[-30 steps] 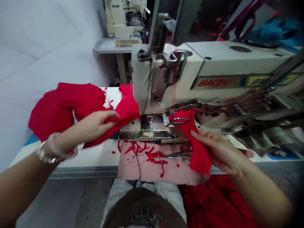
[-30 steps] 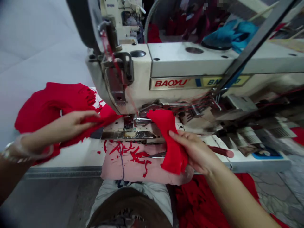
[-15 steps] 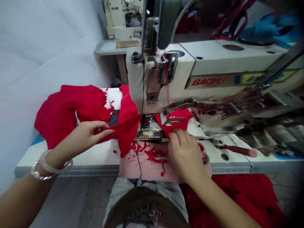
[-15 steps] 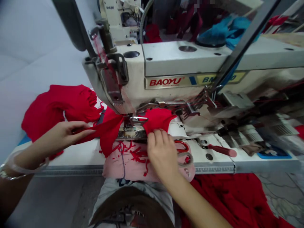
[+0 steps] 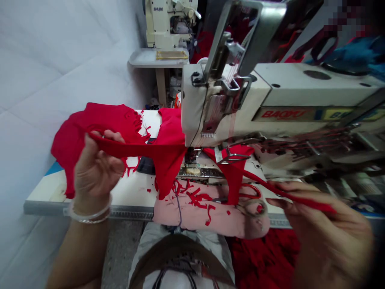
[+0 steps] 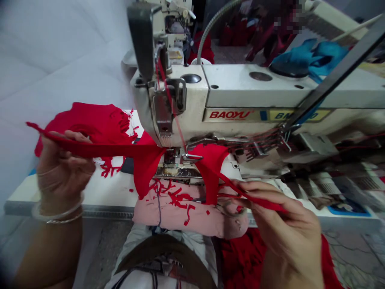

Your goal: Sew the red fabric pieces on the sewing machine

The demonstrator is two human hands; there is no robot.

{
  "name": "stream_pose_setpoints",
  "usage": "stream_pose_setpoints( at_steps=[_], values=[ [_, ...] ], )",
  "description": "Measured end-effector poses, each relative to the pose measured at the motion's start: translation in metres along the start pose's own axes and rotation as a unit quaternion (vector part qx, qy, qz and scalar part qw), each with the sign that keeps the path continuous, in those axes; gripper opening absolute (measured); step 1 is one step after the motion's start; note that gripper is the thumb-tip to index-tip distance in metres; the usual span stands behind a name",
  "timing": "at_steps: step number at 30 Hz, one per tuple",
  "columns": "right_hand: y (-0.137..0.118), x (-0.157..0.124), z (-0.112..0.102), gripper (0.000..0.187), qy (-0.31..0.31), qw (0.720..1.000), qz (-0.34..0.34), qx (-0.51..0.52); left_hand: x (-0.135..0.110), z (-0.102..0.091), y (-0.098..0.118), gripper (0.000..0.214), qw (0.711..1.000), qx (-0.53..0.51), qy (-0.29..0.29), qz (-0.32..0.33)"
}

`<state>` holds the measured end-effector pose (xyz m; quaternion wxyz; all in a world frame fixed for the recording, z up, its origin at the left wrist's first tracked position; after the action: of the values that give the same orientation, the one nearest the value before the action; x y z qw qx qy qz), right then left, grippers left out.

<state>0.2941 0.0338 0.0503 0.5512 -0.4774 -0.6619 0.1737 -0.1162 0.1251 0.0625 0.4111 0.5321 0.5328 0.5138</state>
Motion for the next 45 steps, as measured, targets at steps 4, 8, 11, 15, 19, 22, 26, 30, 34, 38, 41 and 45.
stream_pose_setpoints(
  at_steps=[4, 8, 11, 15, 19, 22, 26, 30, 34, 38, 41, 45],
  values=[
    [-0.012, 0.011, 0.06, 0.01, 0.044, 0.992, -0.051, 0.104, -0.023, 0.11, 0.012, 0.034, 0.973, 0.131, -0.138, 0.13],
    [-0.04, 0.005, 0.145, 0.025, -0.095, 0.942, -0.237, -0.219, -0.055, 0.16, 0.006, 0.033, 0.839, 0.408, -0.144, 0.33],
    [-0.039, -0.001, 0.157, 0.03, -0.105, 0.905, -0.258, -0.32, -0.062, 0.159, -0.003, 0.034, 0.746, 0.552, -0.118, 0.353],
    [-0.039, 0.0, 0.154, 0.029, -0.101, 0.914, -0.239, -0.313, -0.065, 0.158, -0.002, 0.039, 0.719, 0.608, -0.112, 0.319],
    [-0.04, 0.004, 0.16, 0.03, -0.117, 0.911, -0.232, -0.32, -0.067, 0.165, 0.0, 0.036, 0.712, 0.622, -0.086, 0.315],
    [-0.04, 0.005, 0.164, 0.031, -0.134, 0.896, -0.236, -0.35, -0.069, 0.17, -0.003, 0.036, 0.708, 0.613, -0.101, 0.335],
    [-0.039, 0.005, 0.164, 0.03, -0.153, 0.885, -0.243, -0.366, -0.068, 0.167, -0.005, 0.039, 0.73, 0.572, -0.12, 0.354],
    [-0.039, 0.006, 0.165, 0.031, -0.149, 0.885, -0.249, -0.364, -0.065, 0.165, -0.011, 0.043, 0.741, 0.562, -0.146, 0.337],
    [-0.041, 0.005, 0.168, 0.032, -0.145, 0.884, -0.273, -0.351, -0.065, 0.164, -0.013, 0.044, 0.752, 0.545, -0.152, 0.339],
    [-0.039, 0.007, 0.17, 0.032, -0.159, 0.885, -0.277, -0.34, -0.063, 0.164, -0.013, 0.044, 0.758, 0.533, -0.155, 0.343],
    [-0.037, 0.011, 0.171, 0.033, -0.163, 0.885, -0.274, -0.338, -0.062, 0.165, -0.013, 0.044, 0.76, 0.532, -0.152, 0.342],
    [-0.033, 0.016, 0.172, 0.034, -0.166, 0.886, -0.257, -0.347, -0.061, 0.167, -0.011, 0.042, 0.761, 0.537, -0.139, 0.336]
  ],
)
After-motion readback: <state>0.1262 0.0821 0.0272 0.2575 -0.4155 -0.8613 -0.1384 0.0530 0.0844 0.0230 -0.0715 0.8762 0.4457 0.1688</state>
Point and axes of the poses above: each hand's wrist, its own x-axis towards the middle knuckle, its own z-axis out of the palm, y = z × x, the point moved 10 cm from there along x, towards the middle knuckle, and after that the axes turned 7 degrees about -z, right-handed, at the moved point
